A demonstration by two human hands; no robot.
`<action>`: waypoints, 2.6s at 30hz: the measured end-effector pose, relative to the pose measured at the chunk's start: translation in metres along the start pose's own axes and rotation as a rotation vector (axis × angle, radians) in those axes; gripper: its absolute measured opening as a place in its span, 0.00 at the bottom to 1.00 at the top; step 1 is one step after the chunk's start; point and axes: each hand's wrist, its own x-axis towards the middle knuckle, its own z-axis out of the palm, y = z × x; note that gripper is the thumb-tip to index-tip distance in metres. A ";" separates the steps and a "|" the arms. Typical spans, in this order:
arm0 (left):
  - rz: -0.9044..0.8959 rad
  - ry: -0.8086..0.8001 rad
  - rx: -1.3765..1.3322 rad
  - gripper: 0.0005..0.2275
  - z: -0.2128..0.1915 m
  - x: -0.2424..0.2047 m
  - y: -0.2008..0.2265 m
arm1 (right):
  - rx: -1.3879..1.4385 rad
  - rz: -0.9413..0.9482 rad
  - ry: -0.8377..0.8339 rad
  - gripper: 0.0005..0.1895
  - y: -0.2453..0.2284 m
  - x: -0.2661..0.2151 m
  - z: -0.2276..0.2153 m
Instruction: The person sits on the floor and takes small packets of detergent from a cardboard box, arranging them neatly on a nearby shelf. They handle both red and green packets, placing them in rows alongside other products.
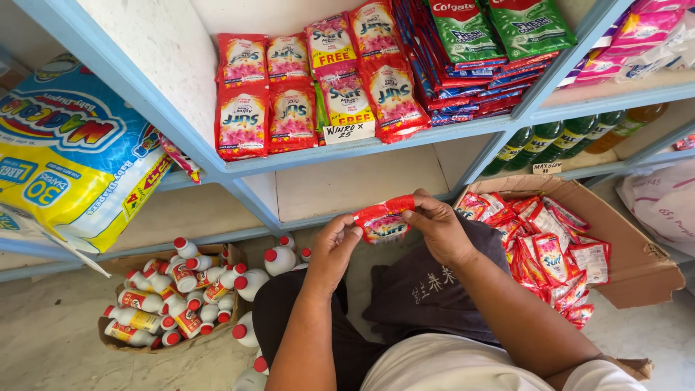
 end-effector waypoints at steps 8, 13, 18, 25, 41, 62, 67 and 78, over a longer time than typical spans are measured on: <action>0.287 0.121 0.397 0.05 0.010 0.002 0.004 | -0.016 -0.028 0.050 0.05 0.013 -0.001 -0.008; 0.509 0.207 0.688 0.05 0.026 0.001 0.025 | -0.111 -0.095 0.121 0.05 0.011 -0.004 -0.010; 0.656 0.211 0.813 0.06 0.044 0.002 0.035 | -0.313 -0.282 0.216 0.06 -0.004 -0.007 -0.011; 0.751 0.084 0.706 0.04 0.061 -0.001 0.032 | -0.016 -0.251 0.175 0.03 0.008 -0.019 -0.033; 0.727 0.121 0.591 0.02 0.061 -0.017 0.026 | 0.107 0.181 -0.163 0.25 0.076 -0.046 -0.005; -0.126 -0.234 0.038 0.30 0.013 -0.017 0.019 | 0.744 0.359 0.247 0.22 -0.026 0.020 0.006; -0.184 -0.234 0.007 0.35 0.028 -0.023 -0.007 | 0.688 0.554 0.301 0.21 0.018 0.020 -0.028; -0.293 -0.107 -0.208 0.34 0.020 -0.029 -0.014 | 0.590 0.534 0.430 0.15 0.017 0.003 -0.028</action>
